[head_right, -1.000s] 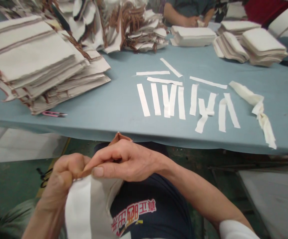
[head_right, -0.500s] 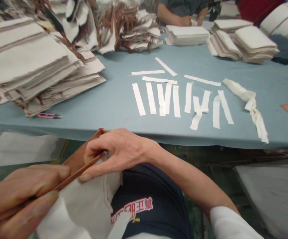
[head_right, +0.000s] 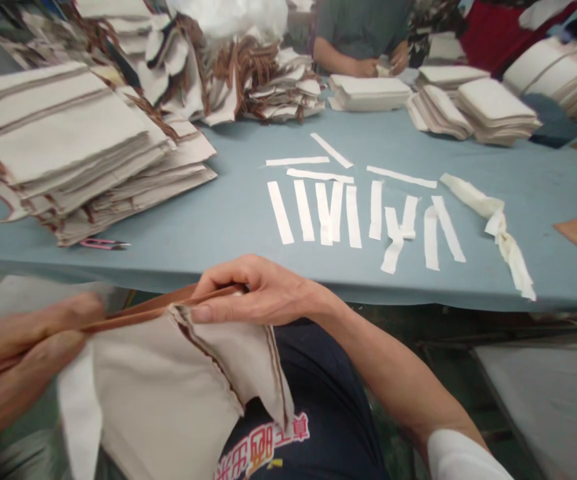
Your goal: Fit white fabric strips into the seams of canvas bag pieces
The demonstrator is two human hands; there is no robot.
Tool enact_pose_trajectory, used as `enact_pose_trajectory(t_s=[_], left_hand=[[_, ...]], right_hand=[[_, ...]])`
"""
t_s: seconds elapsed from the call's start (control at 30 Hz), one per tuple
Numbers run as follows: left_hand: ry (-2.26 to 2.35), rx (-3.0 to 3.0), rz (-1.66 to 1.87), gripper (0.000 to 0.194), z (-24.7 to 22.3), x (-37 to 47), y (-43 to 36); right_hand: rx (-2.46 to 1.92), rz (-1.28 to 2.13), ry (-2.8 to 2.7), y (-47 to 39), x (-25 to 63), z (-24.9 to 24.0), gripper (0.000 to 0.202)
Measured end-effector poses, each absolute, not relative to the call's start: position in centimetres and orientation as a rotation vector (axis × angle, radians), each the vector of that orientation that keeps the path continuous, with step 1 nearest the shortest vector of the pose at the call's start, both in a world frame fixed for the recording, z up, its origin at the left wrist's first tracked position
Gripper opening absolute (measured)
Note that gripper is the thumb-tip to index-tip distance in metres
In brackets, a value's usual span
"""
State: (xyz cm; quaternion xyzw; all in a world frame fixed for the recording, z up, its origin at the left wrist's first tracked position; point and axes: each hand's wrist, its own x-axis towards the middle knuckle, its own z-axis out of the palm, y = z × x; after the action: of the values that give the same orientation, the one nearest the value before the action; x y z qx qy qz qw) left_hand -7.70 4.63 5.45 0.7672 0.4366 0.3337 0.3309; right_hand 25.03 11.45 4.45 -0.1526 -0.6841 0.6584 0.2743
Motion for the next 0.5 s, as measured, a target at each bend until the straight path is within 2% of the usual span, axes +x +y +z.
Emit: enact_pose_trajectory(t_s=[0.1, 0.2, 0.33, 0.5], left_hand=[[1.067, 2.241, 0.819, 0.017, 5.8, -6.8, 6.9], [0.967, 2.268, 0.842, 0.025, 6.5, -4.2, 7.6], [0.902, 2.161, 0.808, 0.019, 7.9, -0.4, 7.0], [0.955, 1.989, 0.750, 0.024, 7.9, 1.3, 6.6]], right_hand=[[-0.405, 1.747, -1.861, 11.2, 25.2, 6.6, 0.022], [-0.394, 1.751, -1.900, 10.9, 25.0, 7.3, 0.021], [-0.415, 1.757, -1.899, 10.6, 25.2, 6.4, 0.024], [-0.492, 1.808, -1.854, 10.5, 25.9, 4.5, 0.033]])
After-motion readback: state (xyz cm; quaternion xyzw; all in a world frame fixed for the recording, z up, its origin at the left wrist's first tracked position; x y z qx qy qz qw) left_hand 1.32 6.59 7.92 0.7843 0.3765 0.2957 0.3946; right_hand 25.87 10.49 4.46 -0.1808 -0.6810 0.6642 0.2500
